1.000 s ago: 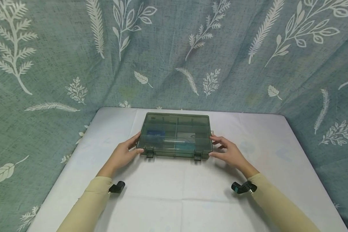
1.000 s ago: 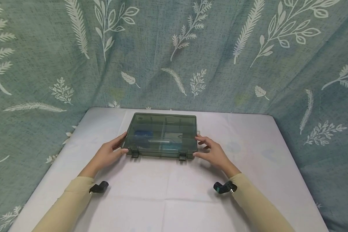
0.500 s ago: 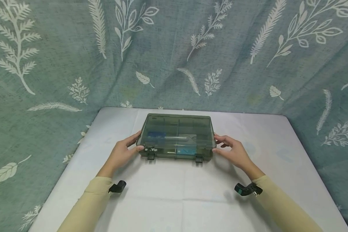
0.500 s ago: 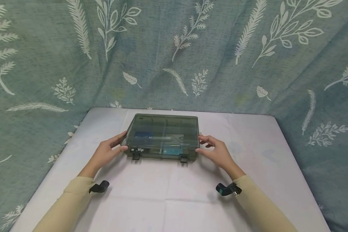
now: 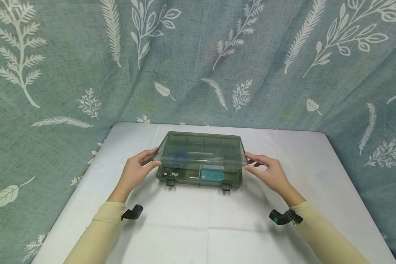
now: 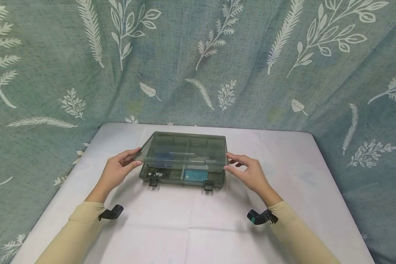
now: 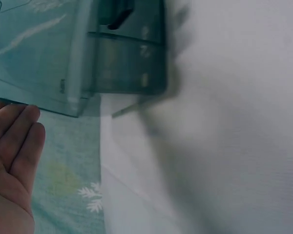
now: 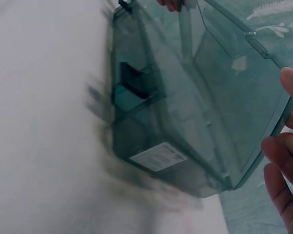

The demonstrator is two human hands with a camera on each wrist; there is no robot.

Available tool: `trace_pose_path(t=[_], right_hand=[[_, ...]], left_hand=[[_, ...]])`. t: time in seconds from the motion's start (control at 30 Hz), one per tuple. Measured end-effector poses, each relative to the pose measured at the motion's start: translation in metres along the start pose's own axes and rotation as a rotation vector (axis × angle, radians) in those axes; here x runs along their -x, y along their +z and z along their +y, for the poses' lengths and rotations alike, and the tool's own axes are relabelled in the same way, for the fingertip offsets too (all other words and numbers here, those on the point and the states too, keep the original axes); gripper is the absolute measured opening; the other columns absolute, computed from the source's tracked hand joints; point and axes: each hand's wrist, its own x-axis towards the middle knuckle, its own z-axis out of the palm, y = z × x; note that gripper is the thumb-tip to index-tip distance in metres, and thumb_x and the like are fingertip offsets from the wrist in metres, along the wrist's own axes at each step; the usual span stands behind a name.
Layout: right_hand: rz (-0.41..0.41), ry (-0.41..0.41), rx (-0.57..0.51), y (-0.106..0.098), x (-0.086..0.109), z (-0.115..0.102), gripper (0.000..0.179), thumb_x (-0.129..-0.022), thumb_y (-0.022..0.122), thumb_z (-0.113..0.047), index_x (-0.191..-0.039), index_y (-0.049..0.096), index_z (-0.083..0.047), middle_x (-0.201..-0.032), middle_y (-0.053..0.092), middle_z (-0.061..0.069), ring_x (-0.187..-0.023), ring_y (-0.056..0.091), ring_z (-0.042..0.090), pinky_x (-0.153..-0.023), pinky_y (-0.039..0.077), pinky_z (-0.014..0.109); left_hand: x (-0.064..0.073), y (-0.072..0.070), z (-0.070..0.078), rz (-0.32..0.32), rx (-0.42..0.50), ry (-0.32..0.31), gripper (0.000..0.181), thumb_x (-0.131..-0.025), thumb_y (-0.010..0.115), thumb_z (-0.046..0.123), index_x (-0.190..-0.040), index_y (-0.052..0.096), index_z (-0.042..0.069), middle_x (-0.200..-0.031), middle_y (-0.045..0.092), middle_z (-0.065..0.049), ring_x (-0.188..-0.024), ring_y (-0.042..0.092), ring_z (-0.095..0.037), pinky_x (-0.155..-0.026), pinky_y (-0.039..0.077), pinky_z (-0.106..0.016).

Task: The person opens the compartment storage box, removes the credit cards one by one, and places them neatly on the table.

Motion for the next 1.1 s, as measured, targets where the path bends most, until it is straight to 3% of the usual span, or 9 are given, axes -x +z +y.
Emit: trace_pose_path(t=[0.27, 0.47, 0.63, 0.8, 0.9, 1.1], right_hand=[[0.041, -0.043, 0.015, -0.008, -0.005, -0.012, 0.040, -0.092, 0.078, -0.019, -0.131, 0.071, -0.010, -0.108, 0.074, 0.005, -0.095, 0.066, 0.021, -0.073, 0.057, 0.032], [0.060, -0.076, 0.035, -0.012, -0.008, -0.022, 0.036, -0.094, 0.076, -0.020, -0.130, 0.072, -0.015, -0.108, 0.074, 0.003, -0.091, 0.065, 0.017, -0.069, 0.055, 0.032], [0.082, -0.100, 0.043, -0.015, -0.010, -0.025, 0.034, -0.094, 0.076, -0.018, -0.128, 0.074, -0.014, -0.109, 0.075, 0.002, -0.089, 0.065, 0.016, -0.068, 0.054, 0.030], [0.139, -0.124, 0.027, -0.017, -0.012, -0.030, 0.032, -0.091, 0.078, -0.012, -0.123, 0.076, -0.015, -0.103, 0.076, 0.000, -0.086, 0.064, 0.012, -0.065, 0.051, 0.027], [0.166, -0.128, -0.001, -0.019, -0.013, -0.033, 0.030, -0.091, 0.077, -0.009, -0.121, 0.077, -0.015, -0.103, 0.077, 0.002, -0.086, 0.063, 0.010, -0.062, 0.048, 0.025], [0.198, -0.109, -0.013, -0.021, -0.017, -0.040, 0.029, -0.089, 0.079, -0.007, -0.117, 0.079, -0.015, -0.108, 0.077, 0.004, -0.088, 0.062, 0.007, -0.066, 0.049, 0.022]], left_hand=[[-0.005, -0.005, 0.013, 0.077, 0.048, 0.029, 0.045, -0.097, 0.070, 0.039, -0.128, 0.061, 0.007, -0.129, 0.069, -0.012, -0.118, 0.066, -0.034, -0.098, 0.055, -0.053], [-0.007, -0.010, 0.021, 0.140, 0.012, 0.110, 0.038, -0.103, 0.062, 0.033, -0.129, 0.063, 0.006, -0.115, 0.074, -0.013, -0.109, 0.070, -0.030, -0.095, 0.056, -0.050], [-0.006, -0.014, 0.027, 0.166, -0.016, 0.130, 0.038, -0.106, 0.057, 0.034, -0.130, 0.064, 0.005, -0.110, 0.075, -0.013, -0.107, 0.070, -0.031, -0.090, 0.057, -0.052], [-0.006, -0.015, 0.031, 0.189, -0.030, 0.140, 0.037, -0.107, 0.054, 0.032, -0.133, 0.065, 0.007, -0.111, 0.076, -0.011, -0.101, 0.070, -0.021, -0.075, 0.052, -0.028], [-0.006, -0.016, 0.033, 0.198, -0.022, 0.148, 0.037, -0.108, 0.054, 0.032, -0.132, 0.066, 0.008, -0.112, 0.075, -0.009, -0.097, 0.068, -0.011, -0.068, 0.047, -0.020], [-0.009, -0.018, 0.037, 0.214, -0.001, 0.153, 0.038, -0.108, 0.054, 0.032, -0.130, 0.067, 0.005, -0.113, 0.075, -0.010, -0.108, 0.070, -0.024, -0.078, 0.049, -0.011]])
